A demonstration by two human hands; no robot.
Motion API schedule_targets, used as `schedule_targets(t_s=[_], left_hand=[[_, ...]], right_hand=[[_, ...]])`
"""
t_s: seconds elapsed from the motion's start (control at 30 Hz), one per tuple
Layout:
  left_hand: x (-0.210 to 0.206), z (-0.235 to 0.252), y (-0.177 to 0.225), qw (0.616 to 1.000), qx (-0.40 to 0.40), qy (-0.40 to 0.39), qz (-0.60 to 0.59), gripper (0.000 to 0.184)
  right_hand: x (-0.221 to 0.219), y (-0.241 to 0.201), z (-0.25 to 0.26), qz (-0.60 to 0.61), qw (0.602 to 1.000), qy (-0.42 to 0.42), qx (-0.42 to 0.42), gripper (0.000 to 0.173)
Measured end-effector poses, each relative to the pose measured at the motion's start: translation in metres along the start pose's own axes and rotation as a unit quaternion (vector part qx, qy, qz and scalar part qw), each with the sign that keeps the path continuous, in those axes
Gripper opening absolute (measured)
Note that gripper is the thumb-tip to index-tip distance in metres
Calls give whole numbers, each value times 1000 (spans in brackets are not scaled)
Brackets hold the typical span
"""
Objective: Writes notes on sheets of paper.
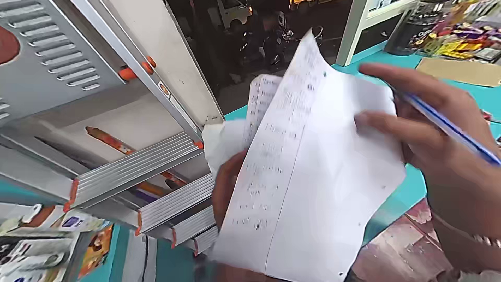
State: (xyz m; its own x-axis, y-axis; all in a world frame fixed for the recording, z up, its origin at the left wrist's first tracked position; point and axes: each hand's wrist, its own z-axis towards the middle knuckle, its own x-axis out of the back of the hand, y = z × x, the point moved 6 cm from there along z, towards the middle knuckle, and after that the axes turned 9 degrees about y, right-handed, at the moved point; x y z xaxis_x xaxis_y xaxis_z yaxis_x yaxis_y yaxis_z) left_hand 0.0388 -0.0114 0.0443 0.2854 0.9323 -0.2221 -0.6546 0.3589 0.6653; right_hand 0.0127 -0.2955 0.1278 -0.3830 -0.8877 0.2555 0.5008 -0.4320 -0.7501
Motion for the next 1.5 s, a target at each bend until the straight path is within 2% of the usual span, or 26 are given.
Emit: schedule_targets(t_s=[0.07,0.1,0.13,0.2,0.27,0.33,0.4,0.47,0.53,0.57,0.6,0.67,0.73,0.87,0.97,1.07,1.17,1.33,1.5], left_hand=[[28,-15,-40,997,6,37,73,48],[33,-28,-54,989,50,61,123,56],[28,-44,-58,974,131,53,175,66],[10,-74,-75,938,286,39,192,66],[-5,-101,-97,905,394,17,161,66],[-13,-120,-108,893,408,-17,189,64],[-18,-123,-107,903,322,-66,277,54],[-27,-120,-107,903,190,-102,370,41],[-47,-117,-112,895,99,-151,408,37],[-59,-117,-116,892,81,-180,406,37],[-71,-116,-120,887,74,-211,403,40],[-86,-116,-134,867,90,-273,406,48],[-92,-117,-148,855,110,-306,404,53],[-89,-125,-161,850,113,-312,409,53],[-88,-124,-162,852,124,-307,405,51],[-88,-125,-162,852,133,-307,402,50],[-89,-124,-159,858,99,-297,407,45],[-89,-124,-157,858,103,-306,401,40],[-89,-124,-157,854,110,-313,401,37]], right_hand=[[-3,33,41,8,998,-65,-2,57],[-9,65,57,13,995,-102,3,56],[-18,102,66,11,990,-143,5,55],[-41,182,61,-29,974,-223,-5,51],[-61,247,43,-104,956,-274,-2,47],[-69,271,27,-168,949,-267,9,44],[-64,256,13,-167,968,-186,18,38],[-50,223,-14,-100,992,-68,-36,31],[-36,202,-57,4,988,7,-156,50],[-33,196,-81,56,972,23,-229,58],[-31,194,-104,93,954,24,-284,59],[-30,193,-143,128,937,23,-323,39],[-28,189,-163,99,950,41,-293,29],[-36,183,-176,3,979,34,-200,13],[-46,180,-179,-54,982,9,-183,23],[-47,180,-181,-71,985,17,-159,14],[-43,181,-180,-49,985,49,-160,5],[-49,183,-182,-60,985,7,-159,6],[-50,183,-182,-74,986,10,-148,10]])
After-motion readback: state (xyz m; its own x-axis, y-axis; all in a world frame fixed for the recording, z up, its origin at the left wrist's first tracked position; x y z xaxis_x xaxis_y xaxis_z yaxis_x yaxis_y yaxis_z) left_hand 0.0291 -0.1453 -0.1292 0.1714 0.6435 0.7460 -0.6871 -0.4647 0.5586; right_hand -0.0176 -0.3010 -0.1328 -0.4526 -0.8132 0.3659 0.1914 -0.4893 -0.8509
